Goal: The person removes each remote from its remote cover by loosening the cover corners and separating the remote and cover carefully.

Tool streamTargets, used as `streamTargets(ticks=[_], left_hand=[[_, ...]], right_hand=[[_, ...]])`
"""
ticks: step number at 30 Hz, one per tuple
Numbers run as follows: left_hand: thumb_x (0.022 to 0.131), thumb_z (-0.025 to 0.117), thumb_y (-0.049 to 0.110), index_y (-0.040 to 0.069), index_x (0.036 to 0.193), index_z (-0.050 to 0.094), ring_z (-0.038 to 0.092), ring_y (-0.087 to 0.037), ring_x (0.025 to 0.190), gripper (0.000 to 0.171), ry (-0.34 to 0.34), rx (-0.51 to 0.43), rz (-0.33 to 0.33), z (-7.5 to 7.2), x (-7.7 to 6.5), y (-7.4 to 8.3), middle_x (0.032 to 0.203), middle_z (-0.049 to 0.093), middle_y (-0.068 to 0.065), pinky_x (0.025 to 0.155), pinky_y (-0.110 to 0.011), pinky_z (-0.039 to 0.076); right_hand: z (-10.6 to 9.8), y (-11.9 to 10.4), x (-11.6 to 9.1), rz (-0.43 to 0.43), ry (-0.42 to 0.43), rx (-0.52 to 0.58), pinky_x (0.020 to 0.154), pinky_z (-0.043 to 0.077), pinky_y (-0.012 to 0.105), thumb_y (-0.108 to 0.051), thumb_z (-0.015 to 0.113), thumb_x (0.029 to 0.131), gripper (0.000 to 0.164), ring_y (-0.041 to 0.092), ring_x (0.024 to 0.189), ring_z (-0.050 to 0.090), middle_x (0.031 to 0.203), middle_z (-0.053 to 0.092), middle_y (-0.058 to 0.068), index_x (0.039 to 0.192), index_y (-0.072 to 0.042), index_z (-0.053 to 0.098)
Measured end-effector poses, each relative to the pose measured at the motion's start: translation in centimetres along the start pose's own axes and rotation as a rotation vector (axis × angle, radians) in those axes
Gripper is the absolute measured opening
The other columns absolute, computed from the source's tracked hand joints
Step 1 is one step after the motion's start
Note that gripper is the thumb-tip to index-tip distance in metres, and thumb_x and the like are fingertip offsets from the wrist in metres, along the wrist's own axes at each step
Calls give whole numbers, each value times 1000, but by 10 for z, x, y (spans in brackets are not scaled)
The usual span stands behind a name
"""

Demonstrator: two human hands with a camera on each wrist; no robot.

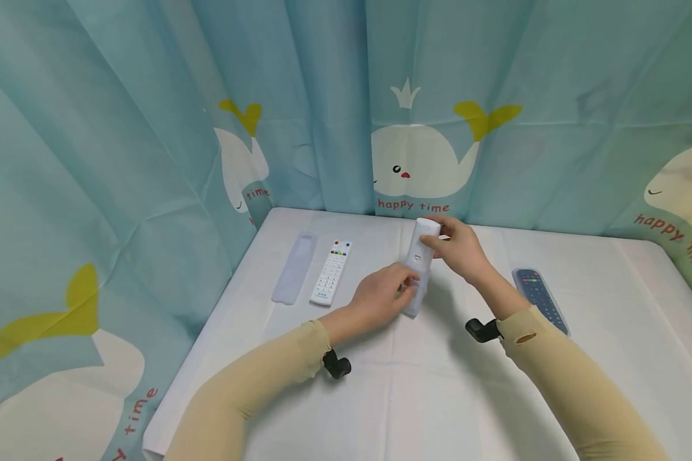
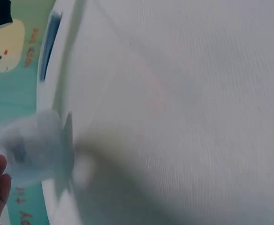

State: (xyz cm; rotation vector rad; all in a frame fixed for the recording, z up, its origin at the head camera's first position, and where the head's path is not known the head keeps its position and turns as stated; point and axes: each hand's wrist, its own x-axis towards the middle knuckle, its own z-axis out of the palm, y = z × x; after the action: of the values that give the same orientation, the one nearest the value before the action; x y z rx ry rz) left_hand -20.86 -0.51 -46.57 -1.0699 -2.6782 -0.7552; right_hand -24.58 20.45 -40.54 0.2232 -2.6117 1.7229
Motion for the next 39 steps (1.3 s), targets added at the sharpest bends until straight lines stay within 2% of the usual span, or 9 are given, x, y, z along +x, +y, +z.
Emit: streamTargets(ticks=[4, 8, 11, 15, 20, 23, 28, 34, 39], left_hand=[[101, 62, 24, 20, 111, 62, 58, -3, 89, 10, -5, -145, -170, -9, -5, -8, 104, 60, 9, 72, -20, 48], [103, 61, 29, 19, 116, 65, 60, -4, 94, 18, -38, -235, -281, -10, -8, -16, 110, 62, 9, 78, -21, 50], [104, 60, 30, 14, 125, 65, 61, -7, 100, 27, -56, -346, -326, -8, -9, -18, 116, 65, 5, 86, -24, 51], [105, 60, 28, 10, 130, 64, 63, -11, 104, 31, -60, -526, -379, -4, -9, -18, 119, 67, 0, 90, -27, 52], [105, 61, 26, 7, 138, 61, 64, -16, 110, 38, -50, -657, -429, -6, -7, -12, 124, 67, -5, 91, -29, 52], [105, 60, 25, 5, 145, 56, 62, -19, 117, 45, -67, -756, -451, -7, -6, -9, 131, 65, -9, 95, -30, 52], [107, 56, 23, 7, 151, 50, 60, -18, 121, 47, -109, -965, -518, -6, -3, -6, 141, 60, -7, 96, -33, 53], [108, 51, 17, 9, 154, 46, 58, -21, 127, 47, -81, -1170, -589, -6, 1, -5, 147, 55, -7, 103, -39, 50], [107, 54, 18, -1, 149, 48, 58, -24, 129, 47, -71, -1272, -720, -6, 3, -4, 139, 60, -12, 105, -38, 49]], right_hand=[[-10, -3, 0, 32, 39, 50, 77, 60, 32, -20, 70, 100, 54, 27, 109, 63, 132, 62, 20, 149, -8, 52], [-19, -7, -1, 81, 69, 114, 79, 60, 30, -23, 68, 101, 56, 24, 110, 61, 133, 59, 17, 151, -9, 49], [-23, -9, 0, 110, 77, 152, 80, 60, 29, -24, 68, 101, 56, 23, 110, 61, 132, 57, 16, 151, -8, 48], [-25, -11, -1, 125, 74, 181, 80, 60, 30, -23, 68, 101, 57, 21, 107, 62, 131, 57, 15, 151, -6, 48], [-25, -11, -3, 124, 61, 228, 79, 60, 28, -21, 68, 101, 57, 16, 99, 65, 126, 58, 14, 151, -3, 47], [-23, -10, -4, 117, 38, 261, 78, 60, 28, -19, 68, 101, 58, 14, 96, 66, 125, 58, 15, 152, -2, 46], [-19, -7, -3, 105, -3, 269, 77, 60, 29, -17, 68, 101, 59, 14, 98, 65, 130, 56, 17, 153, -3, 45], [-15, -5, -3, 107, -33, 267, 78, 60, 30, -16, 67, 101, 56, 16, 98, 66, 128, 56, 18, 152, -4, 46], [-13, -3, -2, 109, -36, 268, 78, 60, 31, -15, 67, 101, 55, 16, 98, 66, 126, 57, 18, 152, -4, 48]])
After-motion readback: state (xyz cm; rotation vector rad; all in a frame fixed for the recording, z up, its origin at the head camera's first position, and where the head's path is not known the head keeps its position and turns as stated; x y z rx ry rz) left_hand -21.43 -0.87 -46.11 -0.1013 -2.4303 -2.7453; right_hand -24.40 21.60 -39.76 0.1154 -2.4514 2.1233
